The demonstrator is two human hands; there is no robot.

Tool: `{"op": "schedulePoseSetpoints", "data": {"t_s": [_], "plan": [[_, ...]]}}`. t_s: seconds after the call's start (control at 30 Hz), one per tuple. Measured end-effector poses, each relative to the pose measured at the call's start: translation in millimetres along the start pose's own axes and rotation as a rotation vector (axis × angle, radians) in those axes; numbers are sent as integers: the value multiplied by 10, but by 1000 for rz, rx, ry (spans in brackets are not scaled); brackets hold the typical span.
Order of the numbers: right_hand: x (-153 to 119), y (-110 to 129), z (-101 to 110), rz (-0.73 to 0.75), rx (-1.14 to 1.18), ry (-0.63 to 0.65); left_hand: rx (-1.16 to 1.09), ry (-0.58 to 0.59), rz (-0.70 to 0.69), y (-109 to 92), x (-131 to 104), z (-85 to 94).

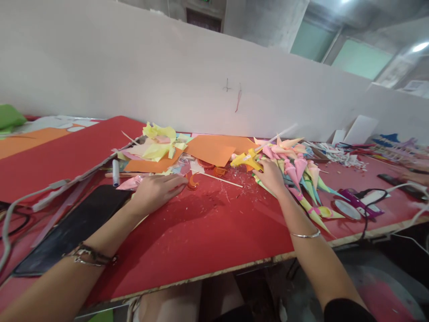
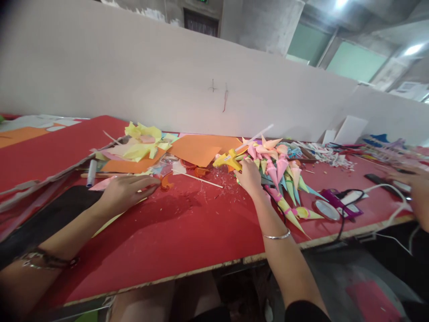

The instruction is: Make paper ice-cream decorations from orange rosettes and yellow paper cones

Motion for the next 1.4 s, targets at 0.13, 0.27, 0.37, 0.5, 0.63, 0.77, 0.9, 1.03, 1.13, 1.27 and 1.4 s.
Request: {"op": "schedulePoseSetpoints", "data": {"t_s": [0.13,0.27,0.37,0.5,0.63,0.77,0.9,1.03,1.13,1.27,1.4], "plan": [[-16,15,68,-83,-11,-8,28,-27,-8,-16,13,3],[-66,80,163,-68,-55,-3,43,-35,-16,-36,31,5],[-136,143,161,-64,-112,16,42,-9,7,-35,35,-2],[-229,185,82,-106,-172,101,30,37,31,-22,31,-15],[-262,163,72,-132,-130,109,-14,52,57,-12,23,-23],[-265,152,122,-122,-42,121,-61,43,84,-2,10,-38],[-259,218,186,-146,-9,98,-68,69,84,3,7,-47],[-275,320,231,-175,-77,111,-95,104,102,-17,29,-18],[-328,381,294,-191,-151,132,-103,112,130,-38,51,10],[-389,517,433,-127,-209,135,-88,112,129,-53,63,14],[-313,819,376,186,43,210,-64,111,107,-48,50,-9]]}}
Point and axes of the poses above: each hand's wrist, its own x-axis towards the middle knuckle, its own z-axis out of the back of the hand, y = z × x, the point moved 2 cm from there along x, towards the middle knuckle, and after that the axes turned 13 degrees about -y, right-handed, at the moved point
